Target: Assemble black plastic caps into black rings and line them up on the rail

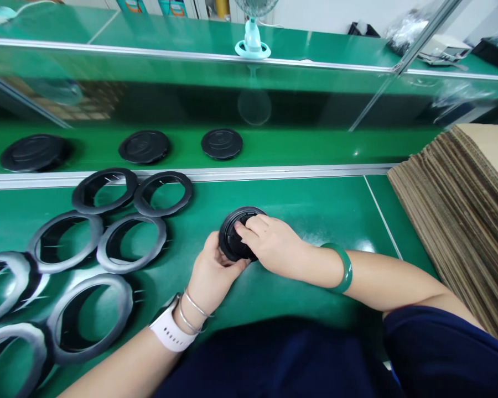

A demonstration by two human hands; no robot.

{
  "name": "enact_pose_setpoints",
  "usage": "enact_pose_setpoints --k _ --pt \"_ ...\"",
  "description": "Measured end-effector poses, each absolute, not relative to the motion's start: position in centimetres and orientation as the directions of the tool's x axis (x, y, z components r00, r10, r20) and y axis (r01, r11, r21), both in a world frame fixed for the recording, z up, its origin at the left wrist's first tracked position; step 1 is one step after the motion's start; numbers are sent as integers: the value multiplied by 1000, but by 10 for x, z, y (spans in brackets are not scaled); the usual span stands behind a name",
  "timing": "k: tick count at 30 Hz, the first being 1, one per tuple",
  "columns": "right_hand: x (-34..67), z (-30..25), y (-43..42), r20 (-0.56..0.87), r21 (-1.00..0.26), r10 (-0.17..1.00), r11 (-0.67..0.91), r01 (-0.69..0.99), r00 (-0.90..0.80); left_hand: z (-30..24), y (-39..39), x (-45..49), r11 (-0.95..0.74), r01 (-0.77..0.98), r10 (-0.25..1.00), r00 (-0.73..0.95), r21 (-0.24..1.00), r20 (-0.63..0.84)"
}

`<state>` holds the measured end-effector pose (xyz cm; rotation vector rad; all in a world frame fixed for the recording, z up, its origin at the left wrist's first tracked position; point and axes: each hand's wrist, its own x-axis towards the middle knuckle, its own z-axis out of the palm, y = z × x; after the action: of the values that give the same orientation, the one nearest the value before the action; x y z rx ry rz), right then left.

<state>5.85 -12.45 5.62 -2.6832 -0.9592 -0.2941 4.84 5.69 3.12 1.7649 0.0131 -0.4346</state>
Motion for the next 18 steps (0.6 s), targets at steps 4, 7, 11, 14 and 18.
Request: enact_pose_setpoints --k 4,7,11,14,18 --pt "55 59 -122 243 -171 580 -763 624 777 29 57 47 -231 237 -223 931 944 -288" --pt "55 60 -121 253 -134 587 -766 629 769 29 56 46 -228 233 -225 932 945 -284" --pt "62 62 -123 258 -118 642 -721 683 722 31 55 46 -221 253 -228 926 942 -302" --pt "68 64 -126 255 -131 649 -711 691 717 32 55 47 -185 289 -244 912 939 -329" --pt "72 60 -135 425 -264 559 -676 689 711 31 56 49 -138 308 -248 909 941 -334"
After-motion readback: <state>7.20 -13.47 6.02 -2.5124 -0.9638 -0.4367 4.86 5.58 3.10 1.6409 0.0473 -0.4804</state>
